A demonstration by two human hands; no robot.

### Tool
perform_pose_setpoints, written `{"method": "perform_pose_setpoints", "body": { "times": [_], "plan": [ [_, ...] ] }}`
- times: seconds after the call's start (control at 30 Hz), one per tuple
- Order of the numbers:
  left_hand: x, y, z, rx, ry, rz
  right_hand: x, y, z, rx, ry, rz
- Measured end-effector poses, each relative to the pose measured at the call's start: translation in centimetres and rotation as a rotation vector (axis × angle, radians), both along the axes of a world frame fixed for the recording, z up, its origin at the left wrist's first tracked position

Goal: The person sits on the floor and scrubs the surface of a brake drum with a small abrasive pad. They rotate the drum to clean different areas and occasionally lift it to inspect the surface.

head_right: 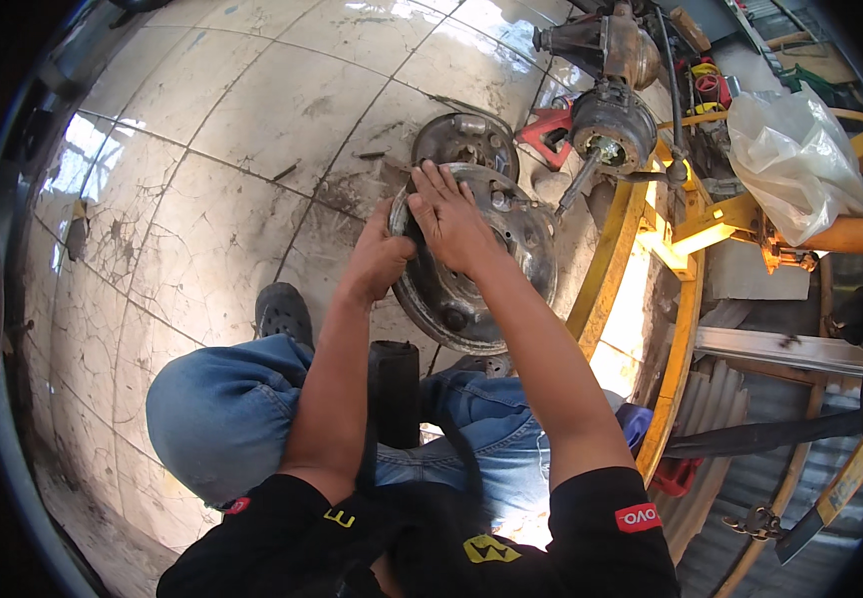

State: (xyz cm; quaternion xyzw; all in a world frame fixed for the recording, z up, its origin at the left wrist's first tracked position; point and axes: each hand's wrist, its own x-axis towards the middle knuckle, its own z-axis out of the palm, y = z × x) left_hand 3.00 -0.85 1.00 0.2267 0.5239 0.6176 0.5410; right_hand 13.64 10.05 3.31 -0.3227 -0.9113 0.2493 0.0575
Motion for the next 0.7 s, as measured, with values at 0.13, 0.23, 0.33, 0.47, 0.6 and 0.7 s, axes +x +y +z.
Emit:
{"method": "perform_pose_setpoints", "body": {
  "times": [0.13, 0.23, 0.33, 0.47, 0.6, 0.7],
  "plan": [
    [0.1, 0.2, 0.8, -0.027, -0.179, -0.026, -1.5, 2.8, -0.2, 0.113, -0.142, -0.06],
    [0.5, 0.4, 0.9, 0.001, -0.207, 0.017, -1.7, 2.8, -0.6, 0.149, -0.163, -0.1],
    [0.2, 0.5, 0.1, -0.039, -0.109, 0.024, 0.1, 0.7, -1.8, 0.182, -0.055, -0.1],
    [0.0, 0.3, 0.8, -0.028, -0.128, -0.043, -0.9, 4.0, -1.8, 0.238, -0.149, -0.169],
    [0.5, 0.6, -0.1, -0.04, -0.199, 0.005, -0.8, 5.4, -1.3, 0.156, -0.208, -0.177],
    [0.8, 0.8, -1.5, 0.006, -0.231, 0.093, 1.0, 3.1, -2.3, 0.151, -0.121, -0.126]
  ]
}}
